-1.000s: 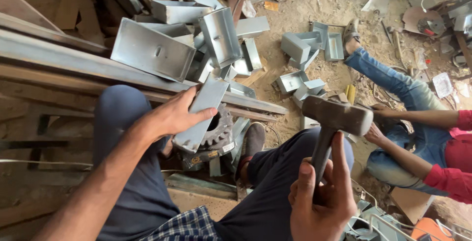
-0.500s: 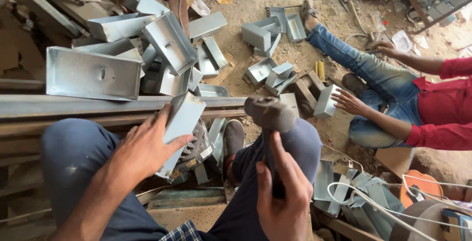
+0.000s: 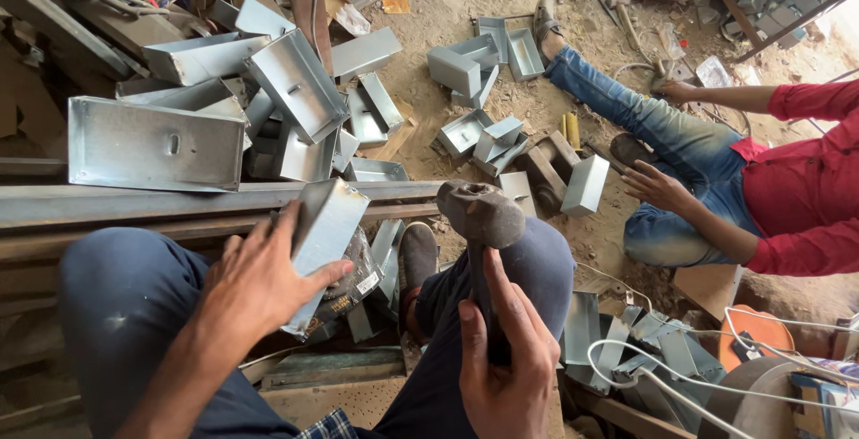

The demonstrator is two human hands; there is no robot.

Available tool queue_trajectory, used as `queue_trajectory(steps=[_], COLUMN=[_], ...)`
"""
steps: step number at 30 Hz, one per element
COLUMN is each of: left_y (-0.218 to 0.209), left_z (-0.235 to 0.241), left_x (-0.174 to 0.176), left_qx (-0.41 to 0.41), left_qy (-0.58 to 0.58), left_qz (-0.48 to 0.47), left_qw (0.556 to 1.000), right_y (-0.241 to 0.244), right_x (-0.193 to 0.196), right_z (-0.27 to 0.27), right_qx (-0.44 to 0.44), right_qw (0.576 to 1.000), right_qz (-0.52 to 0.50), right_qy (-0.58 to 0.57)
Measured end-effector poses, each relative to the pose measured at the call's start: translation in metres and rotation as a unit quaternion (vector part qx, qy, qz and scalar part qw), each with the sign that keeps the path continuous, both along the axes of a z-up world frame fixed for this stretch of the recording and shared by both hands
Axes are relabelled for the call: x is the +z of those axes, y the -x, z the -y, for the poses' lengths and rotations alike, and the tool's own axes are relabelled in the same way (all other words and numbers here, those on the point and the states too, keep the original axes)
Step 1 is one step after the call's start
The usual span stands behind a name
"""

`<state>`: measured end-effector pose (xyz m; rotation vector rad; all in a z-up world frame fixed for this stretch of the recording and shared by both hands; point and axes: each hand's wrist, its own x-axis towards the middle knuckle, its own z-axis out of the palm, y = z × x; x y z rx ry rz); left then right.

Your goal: The person positions rectangular metal boxes against a heavy metal base and strikes the edges with a hammer. They pick up various boxes from a pile on the ground and set them aside after hammering them.

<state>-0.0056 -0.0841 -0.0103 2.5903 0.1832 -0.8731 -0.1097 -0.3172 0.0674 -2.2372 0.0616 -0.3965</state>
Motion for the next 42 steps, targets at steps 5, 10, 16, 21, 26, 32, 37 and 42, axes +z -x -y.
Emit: queue_trajectory(steps=[5, 10, 16, 21, 26, 32, 37, 42], left_y=[-0.001, 0.013, 0.047, 0.062, 0.064, 0.059, 0.059, 0.057], left_z=[-0.021, -0.056, -0.062, -0.048, -0.055, -0.050, -0.047, -0.046], left_x=[-0.012, -0.006, -0.003, -0.001, 0.009, 0.022, 0.026, 0.030], left_qx=[0.028, 0.128, 0.330, 0.303, 0.264, 0.173, 0.209, 0.216], left_qy=[0.061, 0.381, 0.650, 0.639, 0.702, 0.834, 0.845, 0.863], left_qz=[0.002, 0.019, -0.039, -0.003, -0.031, -0.082, -0.086, -0.083], left_qw=[0.998, 0.916, 0.683, 0.707, 0.661, 0.517, 0.484, 0.450], right_y=[0.001, 0.002, 0.006, 0.009, 0.007, 0.007, -0.006, -0.006], right_x=[0.000, 0.000, -0.006, -0.014, -0.034, -0.064, -0.089, -0.092], right_z=[0.002, 0.009, 0.003, 0.004, 0.009, 0.030, 0.048, 0.054], right_qx=[0.016, -0.020, -0.011, -0.035, -0.032, -0.039, -0.026, -0.023], right_qw=[0.999, 0.998, 0.997, 0.993, 0.985, 0.982, 0.983, 0.983], right_qz=[0.024, -0.056, 0.008, -0.019, 0.005, -0.024, -0.025, -0.029], right_qy=[-0.015, -0.038, -0.076, -0.113, -0.169, -0.181, -0.180, -0.177])
